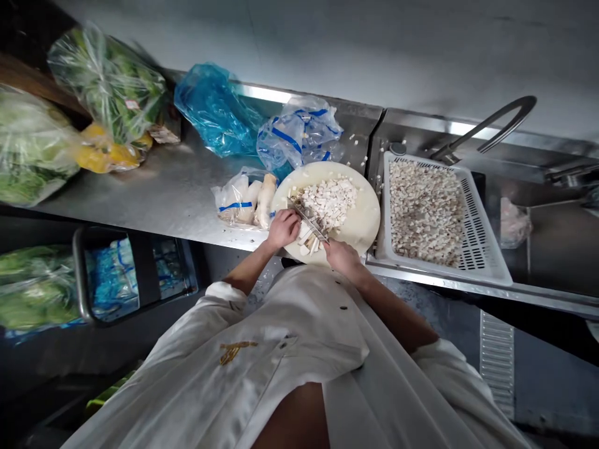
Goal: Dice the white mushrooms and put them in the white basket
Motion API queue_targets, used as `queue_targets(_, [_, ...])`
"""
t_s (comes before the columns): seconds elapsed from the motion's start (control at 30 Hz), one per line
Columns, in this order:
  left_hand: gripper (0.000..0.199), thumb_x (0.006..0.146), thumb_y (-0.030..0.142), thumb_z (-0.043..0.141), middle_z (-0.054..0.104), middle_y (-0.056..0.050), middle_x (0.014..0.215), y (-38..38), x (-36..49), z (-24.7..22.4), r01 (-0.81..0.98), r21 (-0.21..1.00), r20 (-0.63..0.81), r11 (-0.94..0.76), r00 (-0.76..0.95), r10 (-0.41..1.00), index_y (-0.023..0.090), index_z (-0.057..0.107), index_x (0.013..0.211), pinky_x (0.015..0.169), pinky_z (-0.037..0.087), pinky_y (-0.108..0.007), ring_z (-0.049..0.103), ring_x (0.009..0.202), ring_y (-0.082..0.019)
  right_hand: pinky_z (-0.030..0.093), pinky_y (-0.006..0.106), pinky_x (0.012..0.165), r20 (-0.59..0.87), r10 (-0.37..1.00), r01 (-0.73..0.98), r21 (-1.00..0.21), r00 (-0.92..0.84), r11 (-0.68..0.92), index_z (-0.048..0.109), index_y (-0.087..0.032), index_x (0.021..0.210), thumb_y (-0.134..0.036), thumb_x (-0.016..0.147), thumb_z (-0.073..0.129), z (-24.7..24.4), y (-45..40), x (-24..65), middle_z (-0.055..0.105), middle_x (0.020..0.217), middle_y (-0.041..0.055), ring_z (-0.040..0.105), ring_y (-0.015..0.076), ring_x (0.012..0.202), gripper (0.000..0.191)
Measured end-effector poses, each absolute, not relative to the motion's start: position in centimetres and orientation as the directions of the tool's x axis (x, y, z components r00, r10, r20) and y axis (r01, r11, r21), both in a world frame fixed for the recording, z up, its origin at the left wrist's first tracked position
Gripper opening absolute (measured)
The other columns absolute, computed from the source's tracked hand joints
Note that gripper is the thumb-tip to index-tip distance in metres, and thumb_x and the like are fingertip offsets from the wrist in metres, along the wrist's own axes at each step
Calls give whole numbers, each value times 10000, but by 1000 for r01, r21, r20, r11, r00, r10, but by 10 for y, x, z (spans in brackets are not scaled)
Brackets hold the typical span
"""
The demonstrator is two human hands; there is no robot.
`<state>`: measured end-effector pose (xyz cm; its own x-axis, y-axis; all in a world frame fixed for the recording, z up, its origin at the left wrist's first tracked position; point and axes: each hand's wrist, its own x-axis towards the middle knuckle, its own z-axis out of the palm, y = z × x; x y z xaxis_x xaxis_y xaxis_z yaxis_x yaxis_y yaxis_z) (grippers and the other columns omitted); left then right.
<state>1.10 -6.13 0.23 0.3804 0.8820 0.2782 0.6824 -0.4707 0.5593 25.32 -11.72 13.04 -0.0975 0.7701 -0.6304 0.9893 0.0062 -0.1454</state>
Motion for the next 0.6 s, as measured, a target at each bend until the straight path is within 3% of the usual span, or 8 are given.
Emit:
queue_targets(0.23, [229,1046,316,522,634,-119,1248,-75,2,12,646,584,280,-491,407,869,221,691,1168,1103,482,-521,540,1250,-298,450,327,917,-572,808,987,-146,-142,69,701,-204,1253,-483,1139,288,148,-111,246,768,1198,158,710,282,1098,511])
queue_targets(0.47, [230,1042,298,504,638,-118,1270,-97,14,2,601,625,229,-498,469,853,236,700,1146,1130,480,-554,529,1301,-304,447,308,850,-661,747,996,-84,-75,26,681,-209,1299,-482,1140,321,134,-130,249,783,1154,150,733,274,1044,479])
queue_targets(0.6, [263,1056,328,487,637,-124,1280,-100,10,9,603,626,220,-494,471,854,234,703,1173,1131,481,-580,547,1289,-310,441,302,844,-620,779,996,-72,-89,57,711,-221,1236,-502,1139,319,138,-126,250,789,1148,143,729,268,1040,492])
